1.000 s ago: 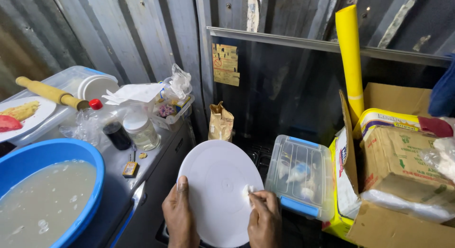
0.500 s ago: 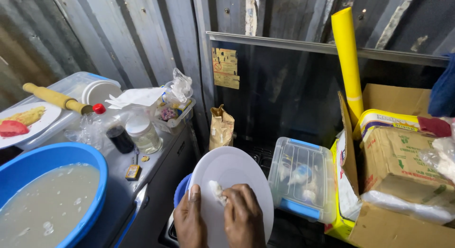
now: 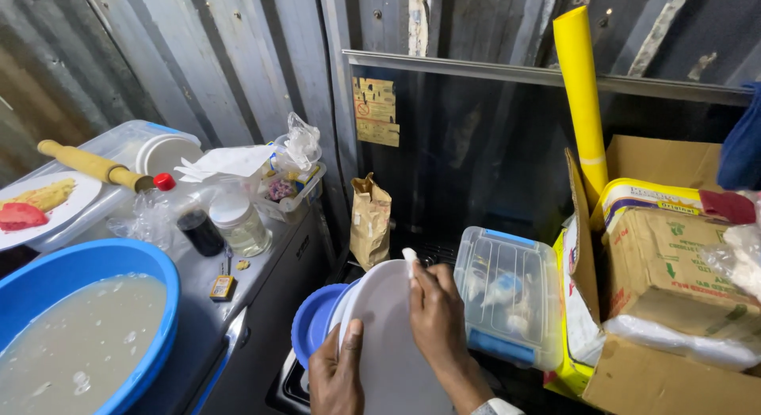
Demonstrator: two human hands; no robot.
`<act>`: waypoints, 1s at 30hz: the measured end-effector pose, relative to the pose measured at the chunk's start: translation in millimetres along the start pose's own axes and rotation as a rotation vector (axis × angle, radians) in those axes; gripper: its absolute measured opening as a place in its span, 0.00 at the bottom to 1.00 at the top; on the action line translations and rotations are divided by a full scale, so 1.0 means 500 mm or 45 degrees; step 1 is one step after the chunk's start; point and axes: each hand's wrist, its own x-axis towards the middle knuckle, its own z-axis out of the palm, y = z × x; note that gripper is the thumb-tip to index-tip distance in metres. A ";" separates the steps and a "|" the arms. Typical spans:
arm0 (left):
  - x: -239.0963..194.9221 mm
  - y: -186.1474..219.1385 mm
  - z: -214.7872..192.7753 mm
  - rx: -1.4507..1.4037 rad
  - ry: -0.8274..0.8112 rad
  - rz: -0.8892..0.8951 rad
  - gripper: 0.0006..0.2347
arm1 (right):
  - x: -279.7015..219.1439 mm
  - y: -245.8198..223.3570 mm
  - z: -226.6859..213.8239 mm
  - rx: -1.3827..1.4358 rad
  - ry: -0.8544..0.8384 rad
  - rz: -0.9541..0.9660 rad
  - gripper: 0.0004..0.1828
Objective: Organizing and sorting various kitchen supplies, containers, and food items in a cluttered workspace
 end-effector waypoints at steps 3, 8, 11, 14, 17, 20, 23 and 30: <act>0.001 -0.011 -0.006 0.061 0.021 -0.051 0.23 | -0.063 0.112 0.026 -0.056 -0.062 0.355 0.22; 0.033 -0.062 -0.007 0.117 0.076 0.117 0.25 | -0.157 0.202 0.049 -0.137 -0.241 0.864 0.13; 0.040 -0.075 0.000 0.135 0.069 0.032 0.24 | -0.169 0.255 0.070 -0.159 -0.235 0.865 0.22; 0.038 -0.005 0.000 0.147 0.035 -0.070 0.25 | -0.109 0.180 0.033 -0.018 -0.151 0.818 0.28; 0.034 0.021 0.017 0.044 -0.112 -0.028 0.24 | -0.032 0.103 0.025 0.105 -0.040 0.601 0.26; 0.037 0.022 0.030 -0.049 -0.128 -0.076 0.23 | 0.018 -0.021 -0.001 0.153 -0.040 0.248 0.29; 0.077 -0.026 0.016 0.045 -0.173 0.106 0.24 | 0.026 -0.158 -0.041 0.230 -0.170 -0.066 0.36; 0.129 -0.055 -0.009 -0.516 -0.076 -0.143 0.24 | -0.020 -0.355 -0.043 0.107 0.473 0.053 0.17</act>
